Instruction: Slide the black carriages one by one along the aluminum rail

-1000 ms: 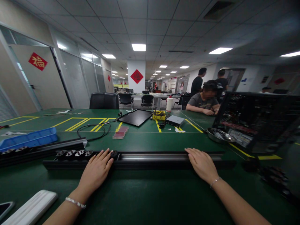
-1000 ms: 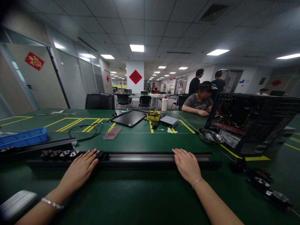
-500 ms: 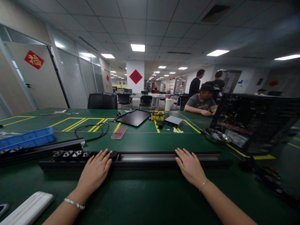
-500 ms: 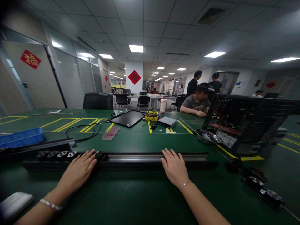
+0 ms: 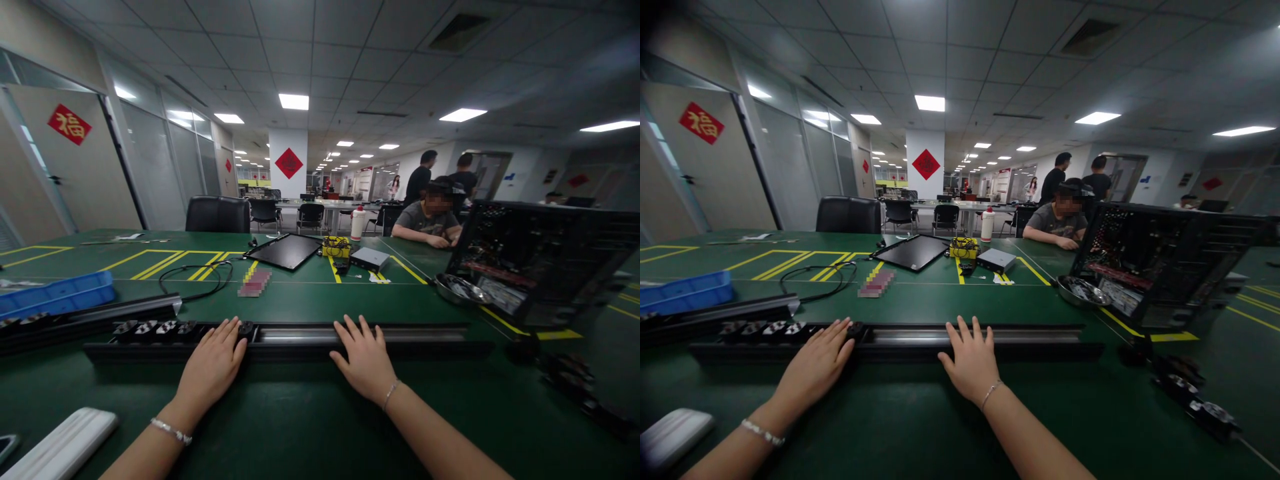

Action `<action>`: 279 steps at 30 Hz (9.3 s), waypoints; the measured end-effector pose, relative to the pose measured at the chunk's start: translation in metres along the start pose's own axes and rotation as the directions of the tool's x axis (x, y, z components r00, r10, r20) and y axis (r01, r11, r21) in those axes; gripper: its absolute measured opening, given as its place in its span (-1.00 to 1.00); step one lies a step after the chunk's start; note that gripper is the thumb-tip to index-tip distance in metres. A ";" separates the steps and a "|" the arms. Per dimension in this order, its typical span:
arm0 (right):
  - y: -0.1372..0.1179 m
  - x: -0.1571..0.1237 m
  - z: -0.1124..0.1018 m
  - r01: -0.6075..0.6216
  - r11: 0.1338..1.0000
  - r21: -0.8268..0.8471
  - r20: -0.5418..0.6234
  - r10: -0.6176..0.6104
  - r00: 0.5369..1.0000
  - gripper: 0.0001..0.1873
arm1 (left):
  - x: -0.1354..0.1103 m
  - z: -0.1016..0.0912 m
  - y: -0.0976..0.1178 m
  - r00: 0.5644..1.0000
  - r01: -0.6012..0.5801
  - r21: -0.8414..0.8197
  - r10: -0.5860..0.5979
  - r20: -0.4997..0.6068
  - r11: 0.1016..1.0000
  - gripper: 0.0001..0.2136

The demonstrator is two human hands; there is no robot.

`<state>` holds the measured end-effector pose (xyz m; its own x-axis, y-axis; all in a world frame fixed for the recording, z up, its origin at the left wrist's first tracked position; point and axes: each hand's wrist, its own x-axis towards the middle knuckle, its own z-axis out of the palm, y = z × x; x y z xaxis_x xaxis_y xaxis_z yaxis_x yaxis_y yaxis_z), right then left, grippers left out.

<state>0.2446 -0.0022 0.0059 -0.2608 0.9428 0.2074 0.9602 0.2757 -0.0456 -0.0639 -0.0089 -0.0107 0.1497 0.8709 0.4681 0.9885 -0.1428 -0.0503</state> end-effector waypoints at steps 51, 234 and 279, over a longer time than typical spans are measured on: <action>0.001 -0.002 -0.001 0.019 1.000 0.000 -0.049 -0.019 0.999 -0.39 | 0.000 -0.006 0.007 0.999 -0.018 -0.048 0.020 0.035 0.999 -0.57; 0.007 -0.004 0.012 0.103 0.995 -0.006 -0.213 -0.102 0.972 -0.56 | -0.009 -0.007 0.041 0.972 -0.230 -0.142 0.234 0.012 0.963 -0.53; 0.006 -0.005 0.010 0.099 0.995 0.002 -0.209 -0.096 0.973 -0.60 | -0.002 -0.025 0.048 0.974 -0.140 -0.177 0.168 0.153 0.974 -0.55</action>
<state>0.2504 -0.0036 -0.0047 -0.3256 0.8519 0.4102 0.9294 0.3680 -0.0267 -0.0171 -0.0287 0.0079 0.3151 0.8963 0.3120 0.9379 -0.3443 0.0420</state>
